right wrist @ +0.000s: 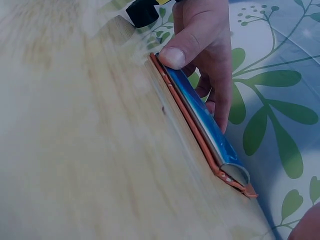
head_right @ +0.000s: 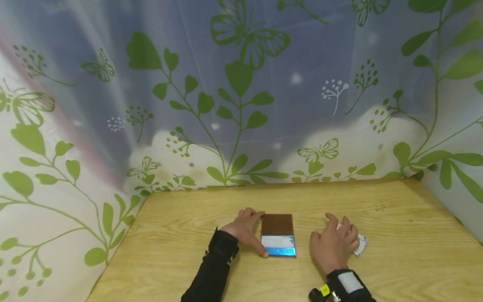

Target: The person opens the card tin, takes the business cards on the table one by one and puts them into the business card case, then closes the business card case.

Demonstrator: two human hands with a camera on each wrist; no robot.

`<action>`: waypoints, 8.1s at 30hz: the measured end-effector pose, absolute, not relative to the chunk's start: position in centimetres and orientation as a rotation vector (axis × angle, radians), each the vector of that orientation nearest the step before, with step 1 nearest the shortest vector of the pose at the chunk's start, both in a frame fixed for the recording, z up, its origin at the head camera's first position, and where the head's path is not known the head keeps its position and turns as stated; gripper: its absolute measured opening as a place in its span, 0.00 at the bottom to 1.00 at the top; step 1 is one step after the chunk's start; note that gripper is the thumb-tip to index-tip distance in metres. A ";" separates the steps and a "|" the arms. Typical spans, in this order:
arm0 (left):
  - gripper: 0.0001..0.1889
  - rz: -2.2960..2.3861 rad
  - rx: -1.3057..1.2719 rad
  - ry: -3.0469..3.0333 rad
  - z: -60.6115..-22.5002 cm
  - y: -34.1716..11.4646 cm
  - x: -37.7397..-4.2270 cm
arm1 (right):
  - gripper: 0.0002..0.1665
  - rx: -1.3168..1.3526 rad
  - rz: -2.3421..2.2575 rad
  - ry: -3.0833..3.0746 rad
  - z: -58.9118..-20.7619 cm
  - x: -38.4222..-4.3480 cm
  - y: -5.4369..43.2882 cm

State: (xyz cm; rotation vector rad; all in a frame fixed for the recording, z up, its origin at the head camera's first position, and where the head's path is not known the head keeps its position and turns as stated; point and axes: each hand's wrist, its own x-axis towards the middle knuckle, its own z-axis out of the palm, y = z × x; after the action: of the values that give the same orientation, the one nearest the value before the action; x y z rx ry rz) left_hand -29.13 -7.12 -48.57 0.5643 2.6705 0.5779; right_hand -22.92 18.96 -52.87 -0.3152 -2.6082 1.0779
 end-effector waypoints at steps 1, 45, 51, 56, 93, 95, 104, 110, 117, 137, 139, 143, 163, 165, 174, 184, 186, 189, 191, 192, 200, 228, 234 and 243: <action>0.68 0.577 0.564 2.670 -48.5 -7.1 -29.1 | 0.35 -0.320 1.081 -2.634 -52.9 -22.9 19.0; 0.68 0.572 0.563 2.675 -48.6 -7.0 -29.1 | 0.13 0.000 0.972 -2.218 -53.0 -23.2 18.8; 0.68 0.592 0.565 2.674 -48.4 -7.0 -29.0 | 0.14 -0.027 1.035 -2.256 -53.2 -23.1 18.8; 0.68 0.599 0.563 2.669 -48.4 -7.1 -29.0 | 0.17 -0.046 1.076 -2.295 -53.2 -23.1 18.7; 0.68 0.575 0.578 2.671 -48.4 -7.0 -29.3 | 0.19 0.004 1.457 -2.334 -53.3 -23.3 18.2; 0.68 0.571 0.577 2.674 -48.5 -7.0 -29.3 | 0.21 0.023 1.478 -2.346 -53.3 -23.3 18.2; 0.68 0.566 0.586 2.677 -48.4 -7.1 -29.2 | 0.20 0.186 1.674 -2.358 -53.5 -23.2 18.1; 0.67 0.576 0.579 2.678 -48.5 -7.1 -29.3 | 0.20 0.249 1.667 -2.406 -53.9 -23.3 18.1; 0.67 0.579 0.572 2.688 -48.5 -7.0 -29.2 | 0.21 0.245 1.646 -2.482 -53.7 -23.4 18.0; 0.67 0.575 0.559 2.684 -48.5 -7.0 -29.2 | 0.19 0.220 1.357 -2.591 -53.8 -23.4 17.5; 0.67 0.579 0.557 2.682 -48.4 -7.0 -29.2 | 0.19 0.225 1.362 -2.596 -53.8 -23.4 17.5; 0.67 0.588 0.553 2.677 -48.5 -7.0 -29.2 | 0.19 0.223 1.375 -2.611 -53.7 -23.4 17.5; 0.68 0.583 0.540 2.679 -48.5 -6.9 -29.2 | 0.17 0.293 1.390 -2.645 -53.8 -23.5 17.5; 0.68 0.580 0.540 2.679 -48.5 -6.9 -29.2 | 0.17 0.296 1.391 -2.650 -53.8 -23.5 17.4; 0.68 0.584 0.539 2.679 -48.6 -6.9 -29.2 | 0.16 0.309 1.376 -2.679 -53.8 -23.5 17.5; 0.68 0.572 0.543 2.680 -48.5 -6.8 -29.2 | 0.16 0.342 1.404 -2.660 -53.8 -23.4 17.7; 0.68 0.573 0.541 2.682 -48.5 -6.8 -29.2 | 0.17 0.338 1.416 -2.648 -53.7 -23.4 17.7; 0.68 0.564 0.540 2.691 -48.5 -6.8 -29.1 | 0.18 0.334 1.447 -2.623 -53.7 -23.3 17.8; 0.68 0.558 0.542 2.697 -48.5 -6.8 -29.1 | 0.18 0.341 1.468 -2.603 -53.7 -23.3 17.8; 0.69 0.556 0.542 2.698 -48.5 -6.8 -29.1 | 0.18 0.351 1.474 -2.597 -53.7 -23.2 17.8; 0.69 0.573 0.540 2.689 -48.7 -6.9 -29.2 | 0.17 0.408 1.445 -2.606 -53.7 -23.1 17.8; 0.68 0.566 0.536 2.694 -48.5 -6.8 -29.1 | 0.14 0.427 1.397 -2.623 -53.8 -23.4 17.8; 0.68 0.554 0.536 2.696 -48.5 -6.8 -29.1 | 0.18 0.435 1.397 -2.644 -53.9 -23.4 17.8; 0.68 0.587 0.536 2.673 -48.5 -6.9 -29.2 | 0.18 0.397 1.385 -2.648 -54.0 -23.5 17.8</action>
State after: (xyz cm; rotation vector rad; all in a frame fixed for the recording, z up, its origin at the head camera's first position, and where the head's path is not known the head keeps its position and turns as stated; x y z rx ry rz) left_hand -29.16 -6.87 -48.50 0.5362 2.6730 0.5867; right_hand -23.47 17.80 -53.98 0.3975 -2.6475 1.3852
